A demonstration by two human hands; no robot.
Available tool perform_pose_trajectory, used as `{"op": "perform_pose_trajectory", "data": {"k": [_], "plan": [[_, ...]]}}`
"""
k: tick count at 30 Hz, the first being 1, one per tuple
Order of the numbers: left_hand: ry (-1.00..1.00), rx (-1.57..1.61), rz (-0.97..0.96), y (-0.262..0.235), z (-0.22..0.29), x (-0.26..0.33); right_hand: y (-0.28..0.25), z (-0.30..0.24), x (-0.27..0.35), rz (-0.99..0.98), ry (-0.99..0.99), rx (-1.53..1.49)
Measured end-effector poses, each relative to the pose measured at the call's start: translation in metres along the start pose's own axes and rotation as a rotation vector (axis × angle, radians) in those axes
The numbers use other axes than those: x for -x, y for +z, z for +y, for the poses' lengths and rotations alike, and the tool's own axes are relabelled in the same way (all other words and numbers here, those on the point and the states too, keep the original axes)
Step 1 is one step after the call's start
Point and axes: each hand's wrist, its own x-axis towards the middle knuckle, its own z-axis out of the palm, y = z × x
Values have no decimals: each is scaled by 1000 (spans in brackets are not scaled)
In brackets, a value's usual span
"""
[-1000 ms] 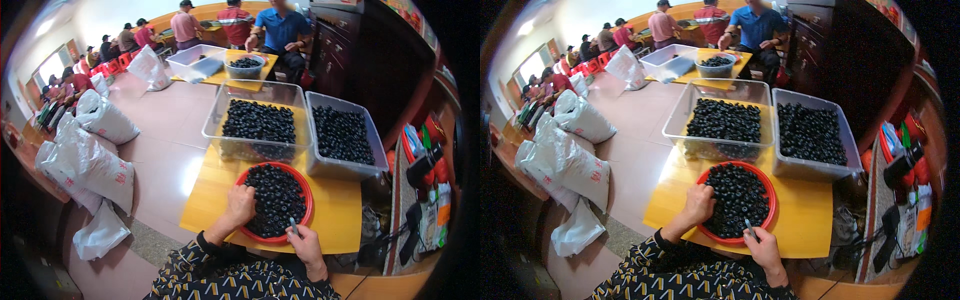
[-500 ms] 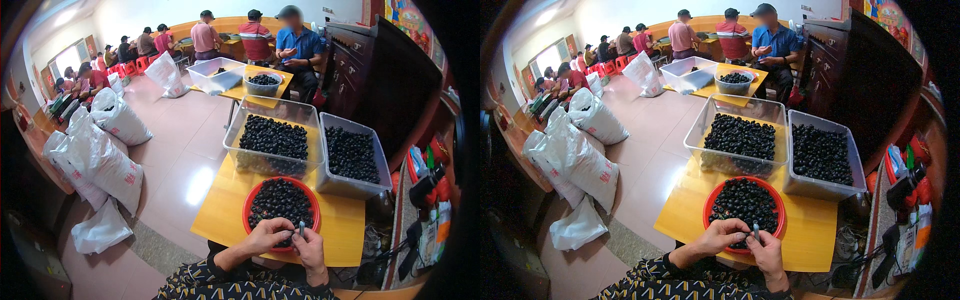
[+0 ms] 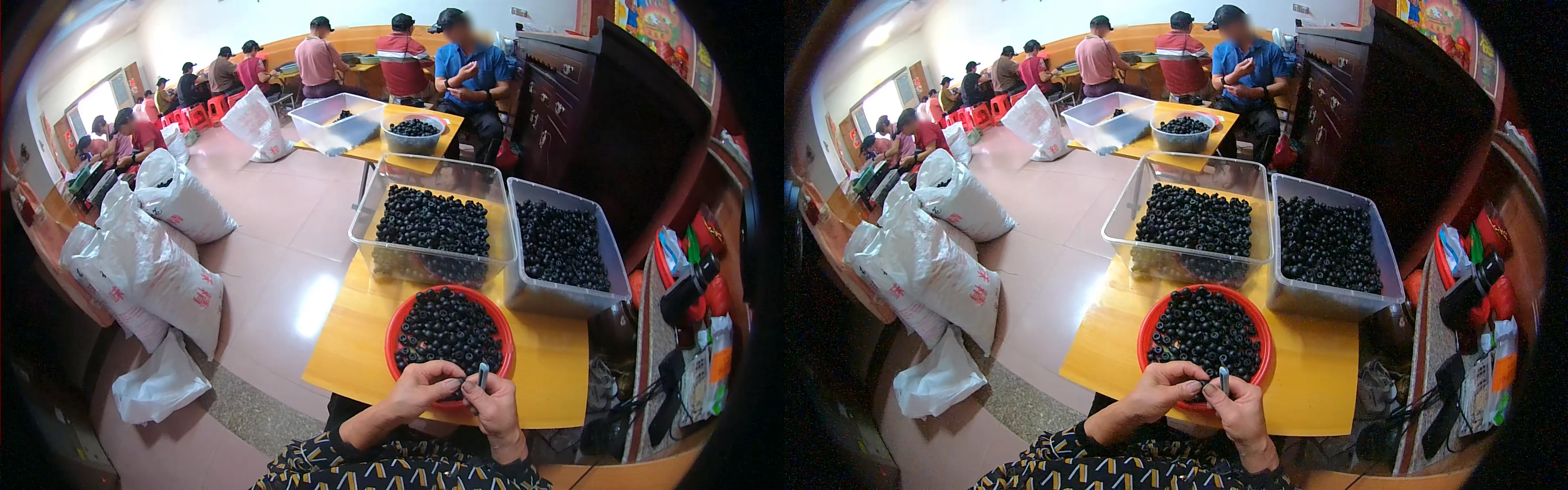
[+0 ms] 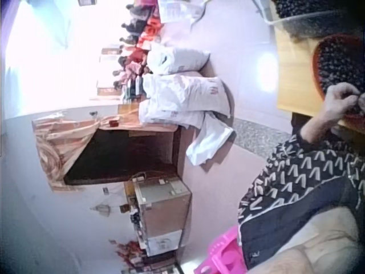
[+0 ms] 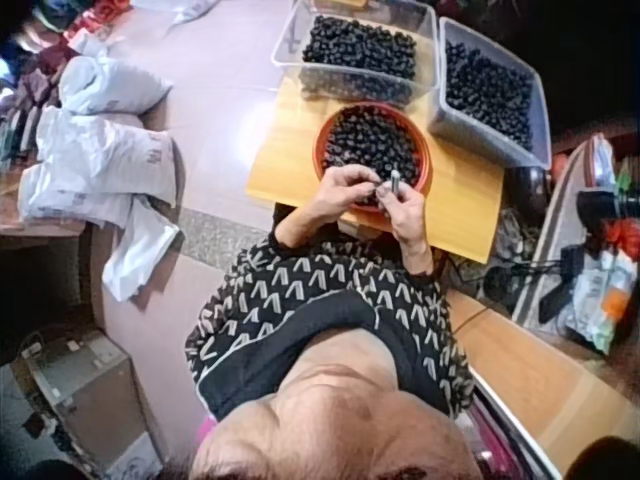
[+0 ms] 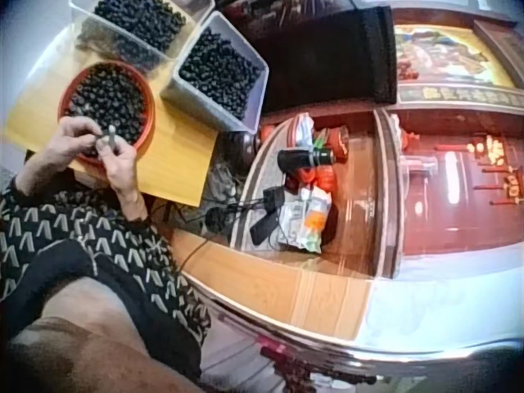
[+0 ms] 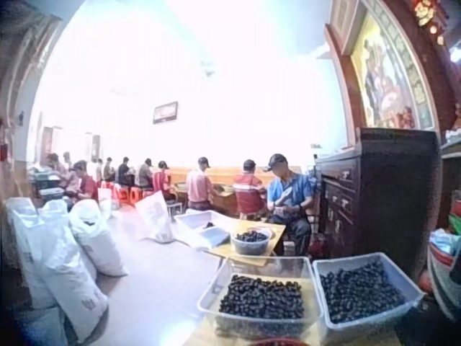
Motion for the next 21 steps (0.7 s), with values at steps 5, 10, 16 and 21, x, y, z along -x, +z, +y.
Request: {"op": "perform_pose_trajectory", "data": {"k": [5, 10, 16, 21], "plan": [[-24, 133, -44, -1, -1, 4, 0, -3, 1, -16, 102, -75], [-28, 192, -70, -7, -10, 3, 0, -2, 3, -14, 138, -90], [-1, 480, -6, -19, -7, -1, -1, -3, -1, 6, -144, 455], [9, 610, -35, -28, -3, -1, -4, -9, 4, 42, -247, 618]]}}
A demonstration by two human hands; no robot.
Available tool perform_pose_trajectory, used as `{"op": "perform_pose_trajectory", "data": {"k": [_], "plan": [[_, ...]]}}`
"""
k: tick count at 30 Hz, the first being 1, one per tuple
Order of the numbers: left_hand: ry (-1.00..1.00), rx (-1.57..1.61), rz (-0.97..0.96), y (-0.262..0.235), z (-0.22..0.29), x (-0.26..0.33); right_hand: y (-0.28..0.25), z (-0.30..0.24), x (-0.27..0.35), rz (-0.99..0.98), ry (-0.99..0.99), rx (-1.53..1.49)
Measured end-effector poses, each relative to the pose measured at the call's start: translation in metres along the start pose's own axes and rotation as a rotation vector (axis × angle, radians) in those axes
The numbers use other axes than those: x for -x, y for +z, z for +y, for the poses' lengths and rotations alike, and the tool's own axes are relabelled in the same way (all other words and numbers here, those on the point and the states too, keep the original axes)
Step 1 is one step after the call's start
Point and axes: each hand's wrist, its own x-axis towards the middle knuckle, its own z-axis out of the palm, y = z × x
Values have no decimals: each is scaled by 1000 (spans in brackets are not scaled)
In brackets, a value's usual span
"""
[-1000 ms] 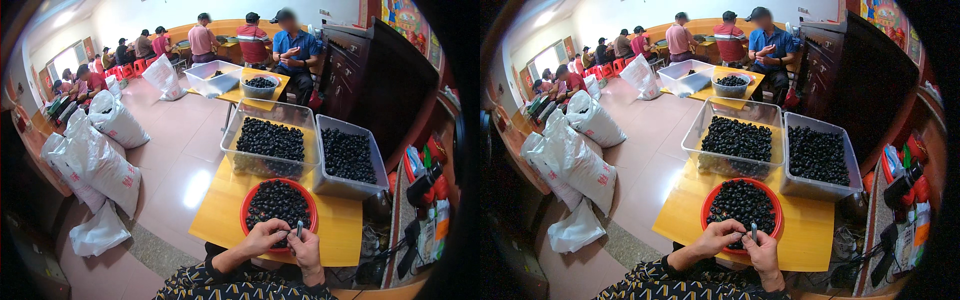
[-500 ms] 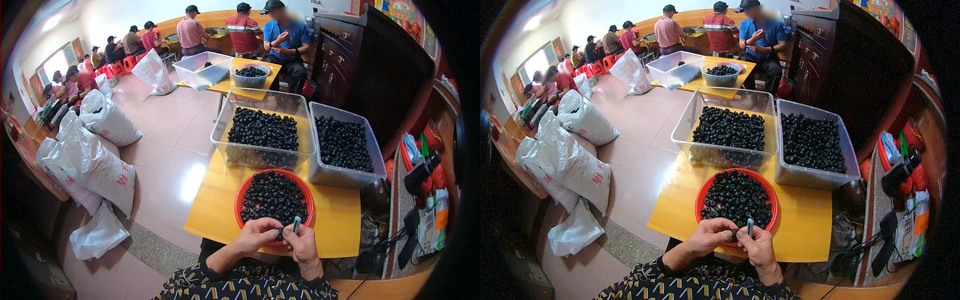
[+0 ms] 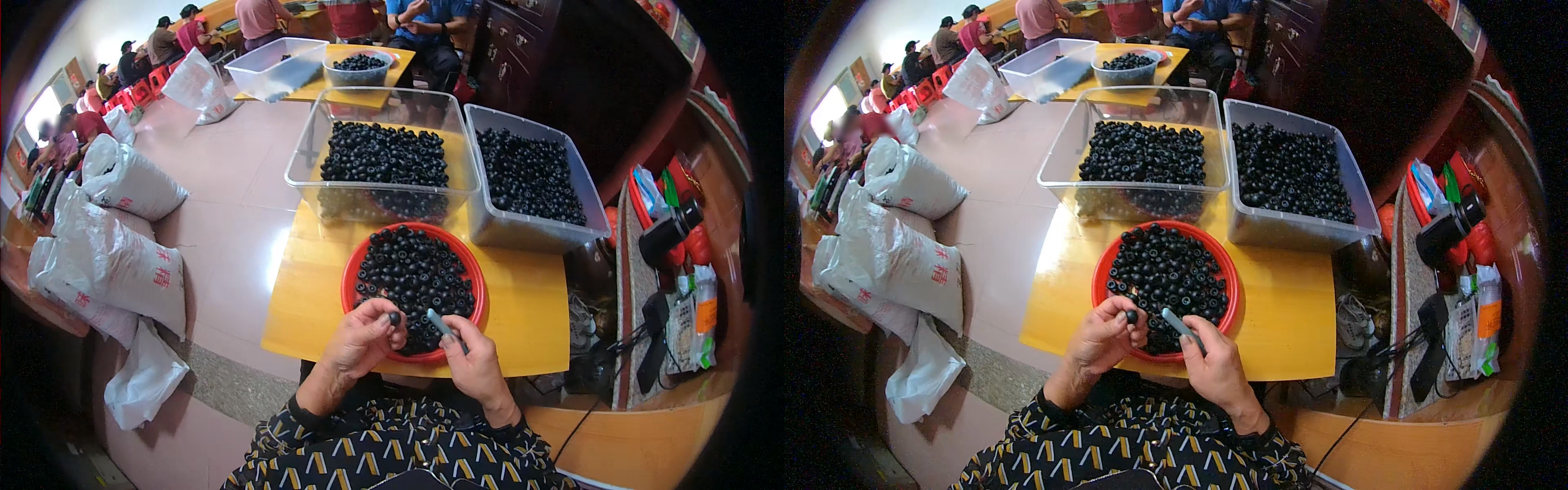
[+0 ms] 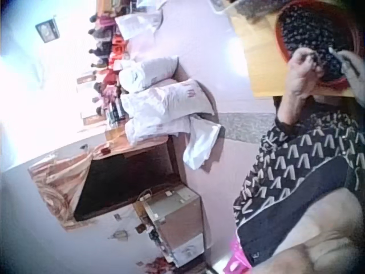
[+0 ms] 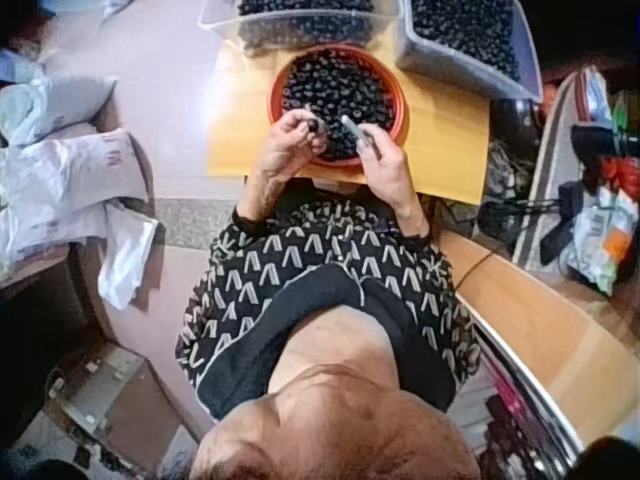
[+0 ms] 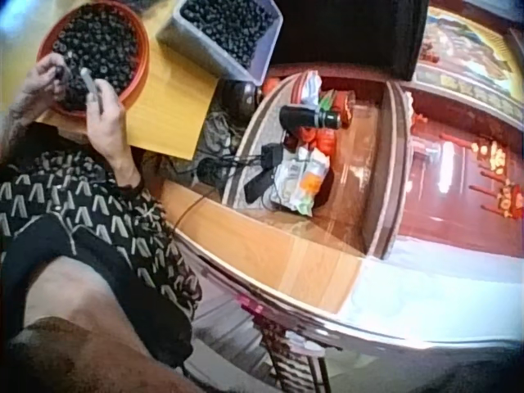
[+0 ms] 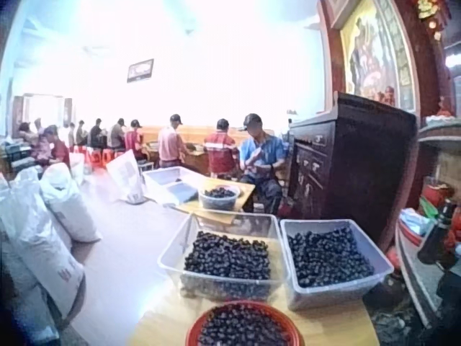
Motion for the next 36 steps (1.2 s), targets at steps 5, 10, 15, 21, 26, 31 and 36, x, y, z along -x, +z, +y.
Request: {"op": "perform_pose_trajectory", "data": {"k": [5, 10, 15, 21, 26, 31, 36], "plan": [[-37, 66, 4, -1, -4, -2, 1, -1, 3, 47, -227, 225], [-29, 137, -1, 6, -2, 1, 2, -3, 1, 9, -361, 309], [-22, 122, 28, 3, -3, 2, 1, -9, 1, -12, -366, 319], [-23, 107, 22, 3, -2, 1, 2, -9, -1, -11, -368, 346], [-22, 104, 7, 2, -2, 1, 2, -8, -1, -4, -368, 355], [18, 53, -49, 1, -4, 1, 0, -11, -4, 17, -429, 400], [28, -22, -104, 5, -1, 3, 5, -6, -3, 78, -387, 474]]}}
